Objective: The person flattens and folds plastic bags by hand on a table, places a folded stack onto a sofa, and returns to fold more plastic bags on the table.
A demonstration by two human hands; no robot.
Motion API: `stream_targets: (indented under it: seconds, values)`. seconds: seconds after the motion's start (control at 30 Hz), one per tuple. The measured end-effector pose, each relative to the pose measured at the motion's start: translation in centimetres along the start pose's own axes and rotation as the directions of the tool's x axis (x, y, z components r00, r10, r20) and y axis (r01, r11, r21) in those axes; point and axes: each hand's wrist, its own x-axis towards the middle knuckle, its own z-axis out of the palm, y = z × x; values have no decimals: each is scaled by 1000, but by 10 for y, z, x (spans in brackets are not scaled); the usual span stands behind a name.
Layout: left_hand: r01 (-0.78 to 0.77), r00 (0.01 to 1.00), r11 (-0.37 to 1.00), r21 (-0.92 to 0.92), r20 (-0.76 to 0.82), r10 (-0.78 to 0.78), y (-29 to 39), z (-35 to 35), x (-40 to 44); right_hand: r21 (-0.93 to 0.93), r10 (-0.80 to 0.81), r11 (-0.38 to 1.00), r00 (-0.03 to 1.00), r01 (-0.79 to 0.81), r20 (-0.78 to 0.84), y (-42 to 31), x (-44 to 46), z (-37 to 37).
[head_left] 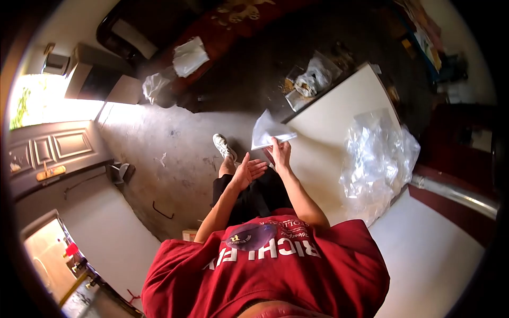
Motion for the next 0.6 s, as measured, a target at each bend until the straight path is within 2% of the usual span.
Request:
stream_targets:
  seconds: [0.03,0.07,0.1,0.13,0.2,0.23,0.27,0.37,0.43,0.47,0.57,0.6]
  values:
    - [-15,998,996,-84,63,21,10,-4,-1,-90,-53,994,995,60,78,7,4,11]
    - [-25,991,986,-164,125,45,21,-8,-2,-293,-52,952,990,90,135,13,10,20]
    - [-51,990,977,-207,120,77,37,-10,0,-379,-120,909,979,176,166,6,4,39]
    - [-82,969,967,-240,207,133,55,-14,2,-455,-186,852,962,259,200,0,-3,58]
    - [-79,964,896,-436,195,180,90,-16,-10,-570,-200,746,932,345,304,20,15,78]
    - [-229,921,887,-402,205,331,107,-18,-15,-629,-271,642,897,439,349,18,12,95]
    - [-241,934,865,-440,138,330,125,-21,-21,-656,-292,568,867,497,404,21,14,108]
    - [-349,892,808,-475,97,442,164,-63,-13,-654,-277,531,840,539,467,-8,-10,162]
    - [-350,909,824,-445,52,414,195,-79,-17,-659,-202,542,842,522,500,-13,-6,188]
    - [-352,927,802,-483,-59,371,206,-86,-18,-661,-198,535,839,526,507,-6,5,193]
    - [-406,911,787,-464,-135,390,229,-140,21,-722,0,559,871,407,491,8,34,210]
    - [-423,906,784,-454,-180,384,242,-140,18,-726,6,551,868,412,497,2,34,219]
